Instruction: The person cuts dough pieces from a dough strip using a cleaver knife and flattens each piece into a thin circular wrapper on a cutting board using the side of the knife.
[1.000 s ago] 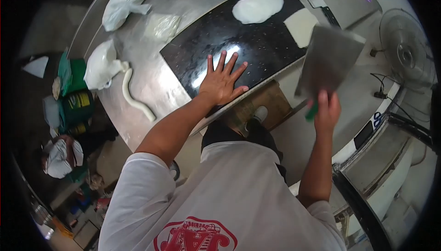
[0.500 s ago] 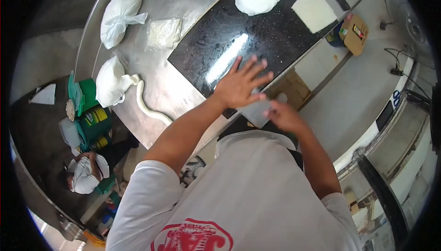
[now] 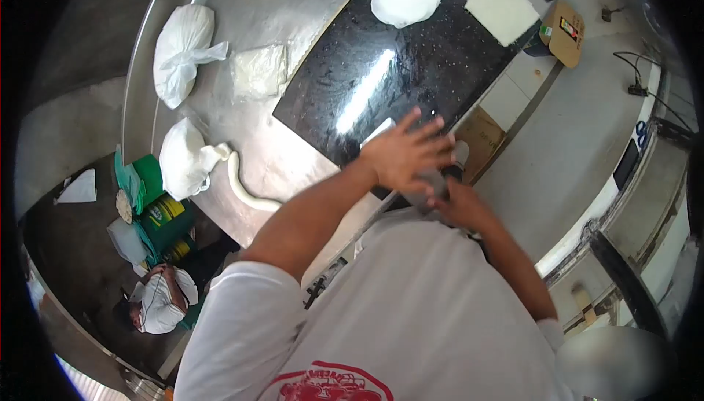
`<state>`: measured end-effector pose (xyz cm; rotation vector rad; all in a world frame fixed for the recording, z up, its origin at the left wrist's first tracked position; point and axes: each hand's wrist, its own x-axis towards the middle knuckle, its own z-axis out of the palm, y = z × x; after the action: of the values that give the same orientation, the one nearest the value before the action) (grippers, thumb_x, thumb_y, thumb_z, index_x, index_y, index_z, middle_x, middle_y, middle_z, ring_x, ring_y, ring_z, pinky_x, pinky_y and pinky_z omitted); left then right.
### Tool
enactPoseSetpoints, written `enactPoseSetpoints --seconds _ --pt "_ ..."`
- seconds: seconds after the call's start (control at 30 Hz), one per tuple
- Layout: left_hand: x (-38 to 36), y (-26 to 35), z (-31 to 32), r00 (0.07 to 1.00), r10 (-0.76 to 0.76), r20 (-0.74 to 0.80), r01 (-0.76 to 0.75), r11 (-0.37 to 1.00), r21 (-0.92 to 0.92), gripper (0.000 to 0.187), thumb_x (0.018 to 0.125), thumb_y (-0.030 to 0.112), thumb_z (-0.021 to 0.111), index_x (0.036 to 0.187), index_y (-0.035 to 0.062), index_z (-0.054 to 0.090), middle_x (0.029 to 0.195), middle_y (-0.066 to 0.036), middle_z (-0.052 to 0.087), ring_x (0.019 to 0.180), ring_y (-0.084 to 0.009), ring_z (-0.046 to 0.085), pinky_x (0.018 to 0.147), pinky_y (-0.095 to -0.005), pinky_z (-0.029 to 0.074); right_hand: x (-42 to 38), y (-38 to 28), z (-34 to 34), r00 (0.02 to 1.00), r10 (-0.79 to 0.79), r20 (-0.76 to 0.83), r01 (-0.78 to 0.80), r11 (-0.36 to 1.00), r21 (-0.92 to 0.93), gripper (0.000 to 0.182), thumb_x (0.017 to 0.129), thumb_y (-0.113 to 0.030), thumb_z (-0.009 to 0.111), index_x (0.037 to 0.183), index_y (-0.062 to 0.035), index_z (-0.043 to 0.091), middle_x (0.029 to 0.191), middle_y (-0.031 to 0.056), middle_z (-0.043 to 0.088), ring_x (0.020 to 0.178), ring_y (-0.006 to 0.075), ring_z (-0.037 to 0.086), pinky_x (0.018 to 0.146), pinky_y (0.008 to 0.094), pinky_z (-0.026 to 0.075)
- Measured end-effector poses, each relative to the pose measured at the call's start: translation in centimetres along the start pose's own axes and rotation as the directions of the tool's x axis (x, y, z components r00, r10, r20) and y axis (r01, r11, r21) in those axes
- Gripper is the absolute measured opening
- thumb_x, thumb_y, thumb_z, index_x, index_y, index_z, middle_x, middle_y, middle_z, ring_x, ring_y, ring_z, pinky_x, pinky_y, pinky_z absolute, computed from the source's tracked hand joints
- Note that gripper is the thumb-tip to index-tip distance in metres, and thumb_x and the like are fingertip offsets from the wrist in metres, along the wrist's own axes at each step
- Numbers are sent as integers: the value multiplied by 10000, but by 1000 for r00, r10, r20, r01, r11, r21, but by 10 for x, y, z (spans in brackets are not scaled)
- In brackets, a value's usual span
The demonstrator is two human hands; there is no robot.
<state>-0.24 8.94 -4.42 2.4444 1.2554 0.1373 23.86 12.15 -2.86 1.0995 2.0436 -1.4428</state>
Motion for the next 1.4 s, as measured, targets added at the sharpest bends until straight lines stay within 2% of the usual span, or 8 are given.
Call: enactPoseSetpoints --seconds 0.13,0.3,0.5,0.73,0.87,1.07,1.27,1.4 --pt "26 -30 -3 996 7 -94 -4 999 32 738 907 718 515 1478 250 538 1582 -41 443 1537 -303 277 1238 -635 129 10 -6 4 959 56 -277 -19 991 133 683 860 -433 770 1290 51 552 1097 300 692 1061 455 671 916 514 528" --pt "46 -68 -36 986 -63 -156 85 987 140 751 912 692 541 1491 213 512 1591 -108 417 1534 -340 274 1224 -624 172 52 -49 -90 992 112 -51 -111 994 22 690 814 -405 812 1291 34 576 1132 286 697 1082 430 678 902 500 536" --pt "18 -14 -9 998 -49 -34 50 998 33 769 931 713 476 1525 225 477 1624 -121 377 1535 -349 271 1235 -645 132 -3 0 5 978 -24 -205 43 995 90 810 817 -394 810 1420 10 451 1073 277 708 969 461 696 857 520 543" --pt "63 -76 -44 977 -126 -174 154 976 155 721 929 688 524 1481 224 538 1573 -116 449 1525 -326 301 1220 -656 167 52 -35 -95 990 -7 -143 -4 997 -77 742 756 -369 858 1281 34 523 1066 282 706 1008 451 693 875 498 545" --pt "49 -55 -29 981 -131 -143 150 980 131 752 931 697 513 1519 228 481 1616 -128 390 1538 -365 267 1223 -642 180 34 -18 -56 971 -89 -224 90 996 -7 724 770 -386 843 1273 29 528 1066 284 705 1015 456 689 872 509 540" --pt "55 -14 -8 985 -84 -151 85 996 3 717 905 698 546 1440 222 573 1530 -77 499 1499 -339 338 1217 -640 194 -5 -6 -43 973 133 -187 -128 991 40 689 776 -429 841 1194 52 580 1042 288 711 1019 451 692 880 519 544" --pt "68 -70 -49 944 -198 -264 244 957 154 724 919 681 544 1473 215 540 1569 -139 445 1481 -371 356 1206 -635 203 48 -27 -106 993 -51 -111 38 993 -116 635 783 -357 832 1225 23 581 1058 257 714 1012 416 703 863 486 543" --pt "36 -9 -7 969 -210 -128 218 975 51 734 930 725 480 1476 238 540 1611 -110 399 1539 -369 263 1239 -630 131 11 13 -41 977 -195 -83 209 955 212 690 813 -394 802 1303 19 545 1121 293 698 1077 454 680 923 517 530"
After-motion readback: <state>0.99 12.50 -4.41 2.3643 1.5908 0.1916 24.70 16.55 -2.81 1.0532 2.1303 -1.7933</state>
